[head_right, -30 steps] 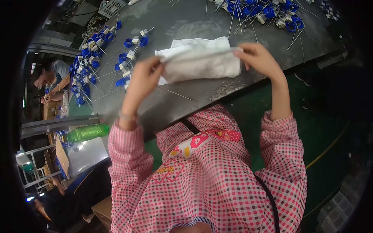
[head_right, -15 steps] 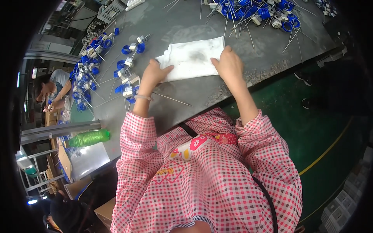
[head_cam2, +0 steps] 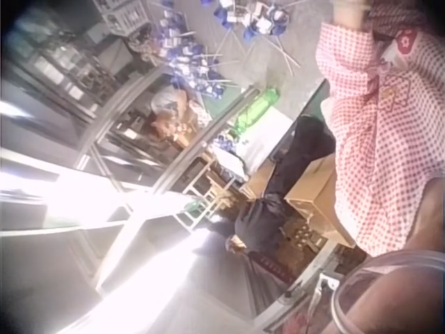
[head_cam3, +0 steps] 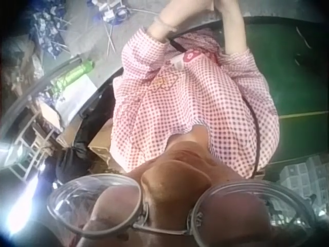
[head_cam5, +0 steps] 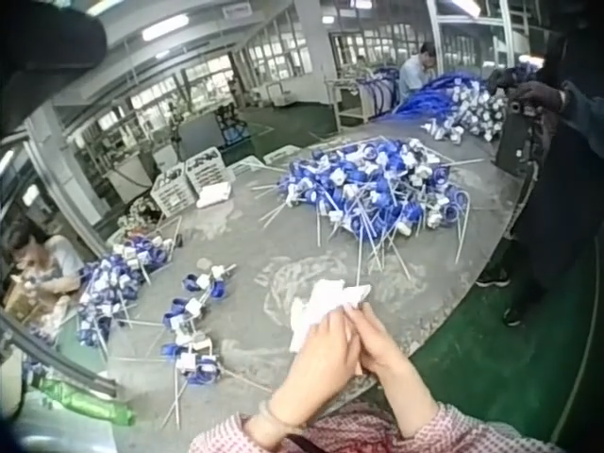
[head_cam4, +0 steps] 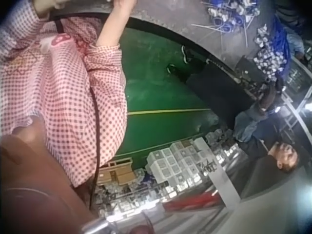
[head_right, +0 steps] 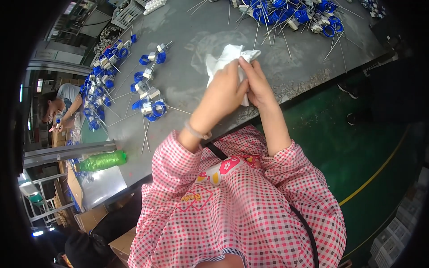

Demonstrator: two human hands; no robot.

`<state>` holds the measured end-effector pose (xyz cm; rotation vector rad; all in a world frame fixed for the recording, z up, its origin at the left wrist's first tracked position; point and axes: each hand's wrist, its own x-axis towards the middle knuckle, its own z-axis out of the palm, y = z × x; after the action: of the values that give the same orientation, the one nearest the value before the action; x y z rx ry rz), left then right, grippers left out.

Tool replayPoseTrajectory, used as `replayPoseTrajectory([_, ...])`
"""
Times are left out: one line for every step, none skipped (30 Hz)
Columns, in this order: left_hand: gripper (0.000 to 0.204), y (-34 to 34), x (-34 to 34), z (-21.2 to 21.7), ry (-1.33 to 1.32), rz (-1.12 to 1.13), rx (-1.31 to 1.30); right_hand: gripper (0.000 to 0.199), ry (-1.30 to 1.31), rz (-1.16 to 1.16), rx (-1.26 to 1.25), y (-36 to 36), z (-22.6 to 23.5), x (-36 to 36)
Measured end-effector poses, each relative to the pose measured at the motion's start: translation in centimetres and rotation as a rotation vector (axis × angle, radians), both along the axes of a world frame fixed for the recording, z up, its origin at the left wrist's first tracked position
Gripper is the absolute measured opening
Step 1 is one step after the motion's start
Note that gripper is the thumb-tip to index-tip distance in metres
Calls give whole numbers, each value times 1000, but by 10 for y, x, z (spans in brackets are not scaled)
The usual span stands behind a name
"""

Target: Cleaning small mechanical components with a cloth and a cleaning agent.

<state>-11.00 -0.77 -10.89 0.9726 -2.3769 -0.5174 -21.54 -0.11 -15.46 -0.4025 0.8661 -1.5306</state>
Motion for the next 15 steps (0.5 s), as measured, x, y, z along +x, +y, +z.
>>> replayPoseTrajectory([37, 4, 0, -1, 114, -33, 11, 34, -73, -45, -46, 0, -6, -3])
replayPoseTrajectory([35, 9, 1, -1, 227, -64, 22, 34, -74, -49, -44, 1, -10, -5])
replayPoseTrajectory([35, 11, 5, 0, 226, -66, 24, 36, -85, -65, -104, 3, -12, -6])
replayPoseTrajectory([31, 13, 13, 10, 330, -19, 40, 39, -101, -77, -168, 7, -10, -5])
replayPoseTrajectory([28, 14, 23, 15, 436, 27, 58, 43, -165, -74, -182, 9, -6, -4])
replayPoseTrajectory([24, 15, 33, 17, 455, 180, -129, 42, -205, -83, -209, 11, -1, -1])
replayPoseTrajectory([25, 14, 47, 18, 449, 332, -192, 43, -219, -60, -229, 13, 3, 1])
replayPoseTrajectory([25, 12, 54, 20, 445, 336, -192, 44, -232, -37, -249, 15, 6, 3])
replayPoseTrajectory([27, 9, 59, 21, 643, 415, 20, 44, -236, -34, -248, 16, 8, 6])
replayPoseTrajectory([29, 7, 65, 23, 839, 495, 233, 44, -266, 4, -275, 18, 13, 11])
replayPoseTrajectory([33, 5, 73, 15, 830, 450, 364, 44, -297, 41, -301, 19, 17, 16])
replayPoseTrajectory([33, 9, 77, 13, 830, 457, 360, 44, -300, 47, -300, 22, 22, 22])
replayPoseTrajectory([34, 14, 79, 12, 806, 395, 476, 45, -300, 54, -291, 23, 25, 28])
replayPoseTrajectory([34, 19, 80, 11, 781, 331, 591, 46, -300, 60, -282, 23, 27, 33])
replayPoseTrajectory([34, 22, 80, 13, 884, 284, 657, 44, -278, 41, -308, 22, 28, 36])
